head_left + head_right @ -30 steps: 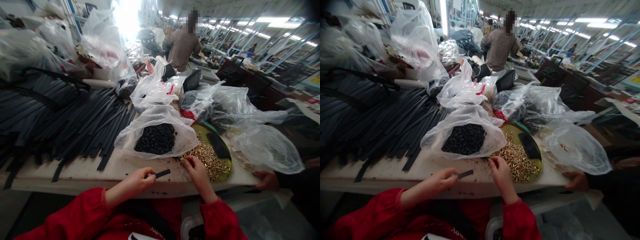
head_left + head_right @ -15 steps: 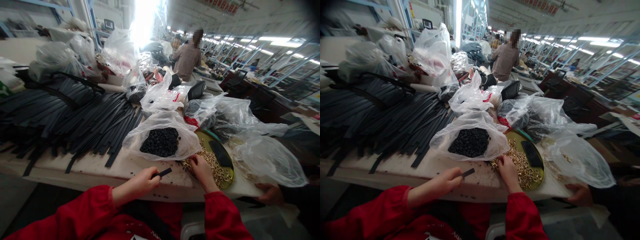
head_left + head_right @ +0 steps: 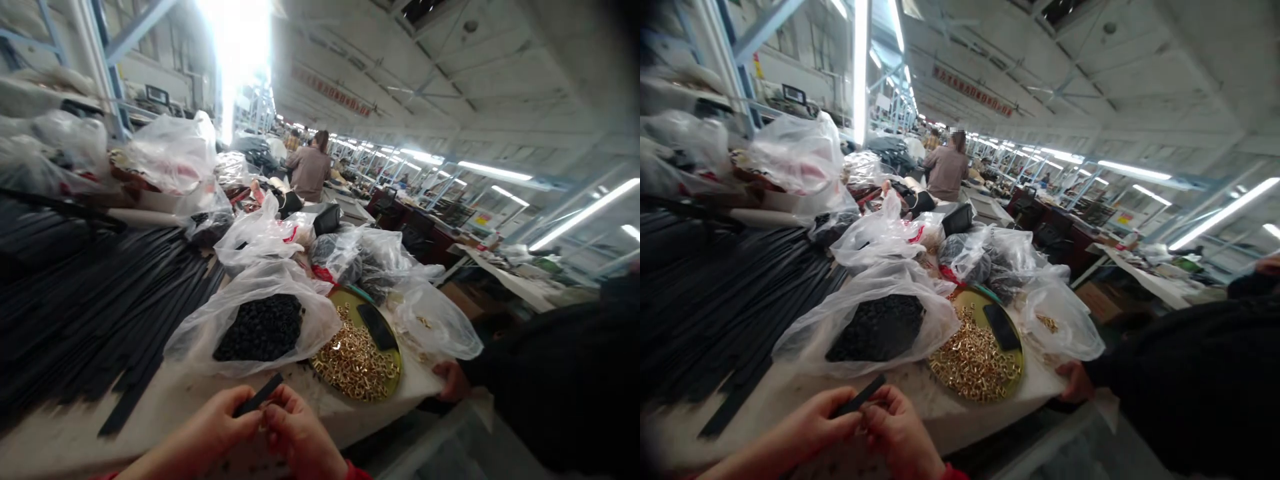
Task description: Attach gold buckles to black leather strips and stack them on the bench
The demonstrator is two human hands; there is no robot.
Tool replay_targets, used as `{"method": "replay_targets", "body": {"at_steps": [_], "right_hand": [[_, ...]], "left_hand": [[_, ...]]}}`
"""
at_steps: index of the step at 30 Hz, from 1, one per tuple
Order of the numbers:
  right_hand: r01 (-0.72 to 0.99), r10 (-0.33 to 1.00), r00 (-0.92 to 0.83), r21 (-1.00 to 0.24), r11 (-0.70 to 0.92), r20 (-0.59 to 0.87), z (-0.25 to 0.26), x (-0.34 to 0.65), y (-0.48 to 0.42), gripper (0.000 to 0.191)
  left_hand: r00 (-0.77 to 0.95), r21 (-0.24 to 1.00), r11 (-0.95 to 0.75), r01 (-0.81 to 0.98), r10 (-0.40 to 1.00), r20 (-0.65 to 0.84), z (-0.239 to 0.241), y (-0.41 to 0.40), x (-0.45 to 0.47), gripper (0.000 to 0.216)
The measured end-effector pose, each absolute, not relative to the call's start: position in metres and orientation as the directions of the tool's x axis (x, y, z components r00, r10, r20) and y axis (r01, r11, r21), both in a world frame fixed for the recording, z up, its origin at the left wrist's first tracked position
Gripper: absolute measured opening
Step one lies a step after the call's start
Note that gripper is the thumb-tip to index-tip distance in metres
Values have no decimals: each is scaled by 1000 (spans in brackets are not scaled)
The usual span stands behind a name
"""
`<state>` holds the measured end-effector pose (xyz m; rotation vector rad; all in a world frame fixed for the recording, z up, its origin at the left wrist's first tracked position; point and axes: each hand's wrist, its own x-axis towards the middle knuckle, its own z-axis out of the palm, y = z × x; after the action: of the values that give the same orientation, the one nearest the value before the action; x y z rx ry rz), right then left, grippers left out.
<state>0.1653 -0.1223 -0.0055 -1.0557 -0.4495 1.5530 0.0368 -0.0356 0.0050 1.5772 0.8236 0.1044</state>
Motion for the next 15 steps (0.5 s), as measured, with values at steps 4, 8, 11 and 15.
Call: {"method": "replay_targets", "body": {"at_steps": [4, 8, 11, 15], "right_hand": [[-706, 911, 99, -673, -219, -401, -21, 165, -117, 39], [-747, 935, 118, -650, -137, -333, -25, 160, -116, 51], [-731, 944, 187, -680, -51, -272, -21, 154, -117, 55], [-761, 929, 211, -648, -39, -304, -16, 145, -118, 30]], "left_hand": [[728, 889, 105, 445, 535, -428, 0, -34, 43, 30], [723, 894, 111, 433, 549, -419, -3, -34, 48, 32], [711, 906, 91, 414, 589, -384, 3, -35, 47, 31], [674, 910, -33, 413, 683, -282, 10, -40, 41, 28]]}}
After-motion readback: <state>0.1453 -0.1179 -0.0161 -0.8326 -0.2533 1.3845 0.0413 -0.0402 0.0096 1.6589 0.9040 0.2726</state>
